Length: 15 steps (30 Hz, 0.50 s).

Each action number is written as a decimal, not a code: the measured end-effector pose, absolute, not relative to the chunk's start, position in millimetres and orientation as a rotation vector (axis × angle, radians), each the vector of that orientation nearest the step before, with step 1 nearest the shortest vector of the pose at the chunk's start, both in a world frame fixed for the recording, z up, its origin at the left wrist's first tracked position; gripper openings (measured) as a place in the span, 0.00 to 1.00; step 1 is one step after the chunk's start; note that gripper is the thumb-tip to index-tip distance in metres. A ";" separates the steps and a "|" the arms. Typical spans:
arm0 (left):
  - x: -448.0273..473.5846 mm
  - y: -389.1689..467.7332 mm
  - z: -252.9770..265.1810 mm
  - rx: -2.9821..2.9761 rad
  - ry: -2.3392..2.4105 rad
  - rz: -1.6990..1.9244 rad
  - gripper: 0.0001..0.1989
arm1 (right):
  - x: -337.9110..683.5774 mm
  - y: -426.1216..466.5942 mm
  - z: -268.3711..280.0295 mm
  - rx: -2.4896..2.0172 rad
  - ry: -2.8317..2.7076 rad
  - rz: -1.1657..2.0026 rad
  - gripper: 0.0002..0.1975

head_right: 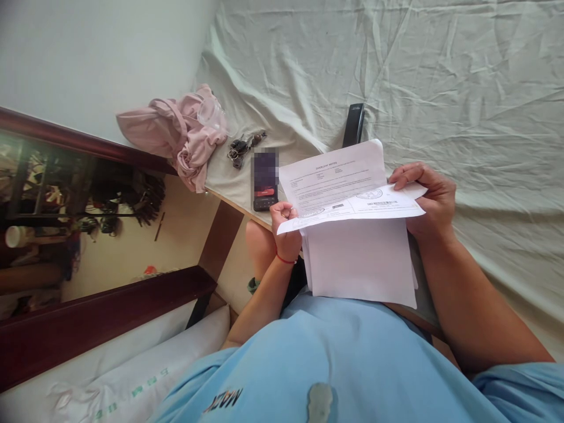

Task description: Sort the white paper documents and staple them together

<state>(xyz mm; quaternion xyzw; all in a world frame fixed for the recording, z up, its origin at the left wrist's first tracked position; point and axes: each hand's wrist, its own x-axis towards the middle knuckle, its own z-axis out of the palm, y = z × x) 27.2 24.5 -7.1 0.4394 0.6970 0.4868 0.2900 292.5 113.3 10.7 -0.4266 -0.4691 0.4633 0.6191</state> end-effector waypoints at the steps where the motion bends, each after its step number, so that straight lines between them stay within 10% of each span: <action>1: 26.7 24.2 -7.9 1.176 1.860 1.298 0.14 | 292.4 113.2 10.9 -0.981 -1.079 1.062 0.07; 15: 25.9 23.0 -8.7 1.192 1.877 1.290 0.12 | 292.7 112.7 9.1 -0.959 -1.072 1.075 0.08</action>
